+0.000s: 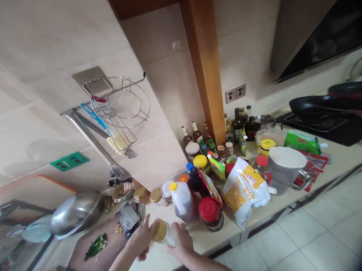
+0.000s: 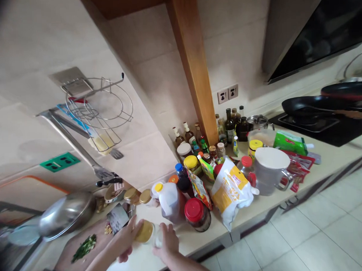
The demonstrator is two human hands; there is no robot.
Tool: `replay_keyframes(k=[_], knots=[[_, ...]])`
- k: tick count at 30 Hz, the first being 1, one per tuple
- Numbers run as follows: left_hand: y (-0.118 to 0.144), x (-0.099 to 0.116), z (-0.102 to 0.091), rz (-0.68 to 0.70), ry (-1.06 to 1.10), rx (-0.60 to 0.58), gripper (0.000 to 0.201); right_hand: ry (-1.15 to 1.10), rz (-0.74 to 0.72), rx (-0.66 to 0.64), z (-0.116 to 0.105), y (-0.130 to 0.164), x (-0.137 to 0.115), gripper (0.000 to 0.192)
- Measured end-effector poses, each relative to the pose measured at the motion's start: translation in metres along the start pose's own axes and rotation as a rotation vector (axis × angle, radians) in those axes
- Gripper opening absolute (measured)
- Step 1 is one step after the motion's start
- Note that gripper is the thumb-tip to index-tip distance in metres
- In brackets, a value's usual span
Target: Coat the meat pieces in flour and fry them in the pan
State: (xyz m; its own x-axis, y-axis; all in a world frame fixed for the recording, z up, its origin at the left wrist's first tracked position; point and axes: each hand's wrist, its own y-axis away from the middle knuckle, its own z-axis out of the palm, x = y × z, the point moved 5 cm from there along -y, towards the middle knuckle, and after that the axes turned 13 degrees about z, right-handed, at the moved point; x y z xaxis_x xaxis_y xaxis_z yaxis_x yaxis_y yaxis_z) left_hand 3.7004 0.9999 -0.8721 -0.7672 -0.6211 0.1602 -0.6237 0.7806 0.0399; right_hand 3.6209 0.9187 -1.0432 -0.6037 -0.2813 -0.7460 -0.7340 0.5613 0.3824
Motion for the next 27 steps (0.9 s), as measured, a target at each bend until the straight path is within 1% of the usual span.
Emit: replay_keyframes(k=[1,2,3,4,6,7,8,10,12,14,16,19,22,25,27], knots=[[0.003,-0.002,-0.004,-0.007,-0.013,-0.042,0.056,0.009,0.007,0.0,-0.001,-0.001,0.001,0.086],[0.006,-0.003,-0.008,-0.013,-0.029,-0.087,0.058,0.019,0.013,-0.001,-0.003,-0.002,0.003,0.091],[0.009,-0.003,-0.012,0.003,-0.039,-0.115,0.061,0.029,0.017,-0.005,-0.004,-0.003,0.006,0.094],[0.011,-0.002,-0.016,0.02,-0.052,-0.138,0.069,0.039,0.006,-0.004,-0.004,-0.004,0.008,0.092],[0.01,0.0,-0.022,0.075,-0.071,-0.16,0.097,0.054,-0.027,0.001,-0.005,-0.007,0.01,0.089],[0.007,0.003,-0.023,0.121,-0.071,-0.172,0.105,0.065,-0.042,0.0,-0.005,-0.009,0.009,0.091],[0.005,0.007,-0.023,0.181,-0.064,-0.189,0.105,0.074,-0.059,0.001,-0.005,-0.01,0.008,0.093],[-0.001,0.015,-0.018,0.297,-0.045,-0.225,0.097,0.088,-0.091,0.01,-0.006,-0.01,0.005,0.091],[-0.005,0.022,-0.013,0.377,-0.031,-0.247,0.082,0.095,-0.116,0.025,-0.009,-0.008,0.0,0.083],[-0.007,0.026,-0.011,0.408,-0.03,-0.245,0.069,0.097,-0.125,0.04,-0.012,-0.006,-0.004,0.074],[-0.009,0.025,-0.014,0.406,-0.031,-0.222,0.064,0.096,-0.118,0.05,-0.014,-0.004,-0.006,0.07],[-0.011,0.02,-0.027,0.39,-0.009,-0.167,0.065,0.087,-0.103,0.06,-0.015,-0.003,-0.008,0.067],[-0.011,0.014,-0.044,0.377,0.043,-0.112,0.063,0.07,-0.091,0.065,-0.013,-0.004,-0.008,0.07],[-0.009,0.006,-0.058,0.357,0.127,-0.048,0.061,0.045,-0.084,0.069,-0.012,-0.004,-0.006,0.078],[-0.007,-0.002,-0.065,0.344,0.217,0.007,0.059,0.025,-0.084,0.07,-0.015,-0.003,-0.001,0.084]])
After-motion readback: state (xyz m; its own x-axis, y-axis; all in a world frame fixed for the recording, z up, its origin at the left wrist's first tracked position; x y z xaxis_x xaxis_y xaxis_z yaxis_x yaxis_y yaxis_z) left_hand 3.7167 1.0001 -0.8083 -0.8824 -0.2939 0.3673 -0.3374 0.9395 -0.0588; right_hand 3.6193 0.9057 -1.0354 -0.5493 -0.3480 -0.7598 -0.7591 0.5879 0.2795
